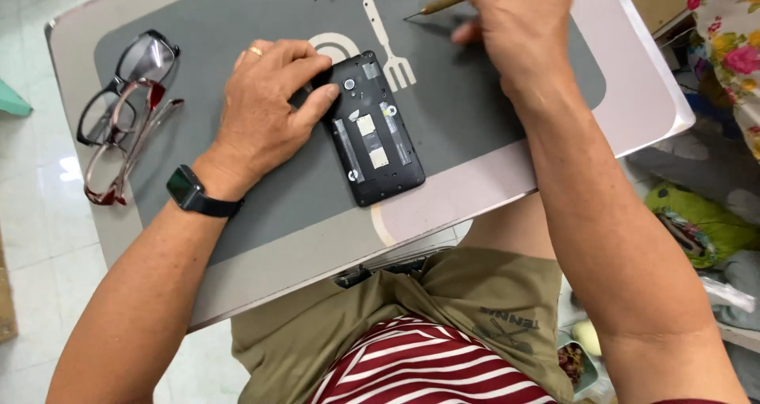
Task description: The person uses a small screwdriver to remove screws from the back of a disassembled mobile phone. They carefully unscrew fasteners from various points on the device's rear casing and place the screws on the mat.
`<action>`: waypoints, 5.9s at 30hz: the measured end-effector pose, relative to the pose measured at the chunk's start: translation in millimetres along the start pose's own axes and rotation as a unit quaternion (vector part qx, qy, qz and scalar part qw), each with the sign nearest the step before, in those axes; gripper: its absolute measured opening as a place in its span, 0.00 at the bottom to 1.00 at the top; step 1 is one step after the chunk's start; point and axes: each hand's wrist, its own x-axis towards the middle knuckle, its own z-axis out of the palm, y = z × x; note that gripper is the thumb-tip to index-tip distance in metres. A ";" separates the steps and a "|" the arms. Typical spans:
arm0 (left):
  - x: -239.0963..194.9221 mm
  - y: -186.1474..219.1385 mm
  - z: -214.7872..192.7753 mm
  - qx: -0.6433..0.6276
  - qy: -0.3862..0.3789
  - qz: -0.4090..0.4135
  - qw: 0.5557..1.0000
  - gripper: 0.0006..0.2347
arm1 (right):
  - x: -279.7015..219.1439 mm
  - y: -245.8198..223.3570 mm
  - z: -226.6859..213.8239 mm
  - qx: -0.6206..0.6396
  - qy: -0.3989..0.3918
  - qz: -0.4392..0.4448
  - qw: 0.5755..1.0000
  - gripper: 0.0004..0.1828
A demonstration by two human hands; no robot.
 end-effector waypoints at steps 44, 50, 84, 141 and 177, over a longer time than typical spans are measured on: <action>-5.6 -2.0 -3.8 0.028 0.008 0.046 0.999 0.09 | -158.4 -62.7 -37.8 -0.197 -0.161 -0.363 0.896 0.12; -5.5 -0.6 -3.6 0.031 0.014 0.049 0.998 0.08 | -144.5 -85.5 -45.2 -0.421 -0.183 -0.406 0.790 0.12; -6.2 3.3 -3.5 0.032 -0.005 0.018 0.999 0.11 | -140.0 -111.3 -27.7 -0.249 -0.320 -0.361 0.840 0.23; -14.8 -8.4 -7.8 0.126 -0.043 -0.037 0.990 0.13 | -146.0 -108.7 -20.3 -0.415 -0.220 -0.406 0.784 0.09; -12.8 -7.5 -13.3 0.113 -0.017 0.033 0.993 0.13 | -148.8 -117.7 -29.2 -0.368 -0.325 -0.384 0.782 0.16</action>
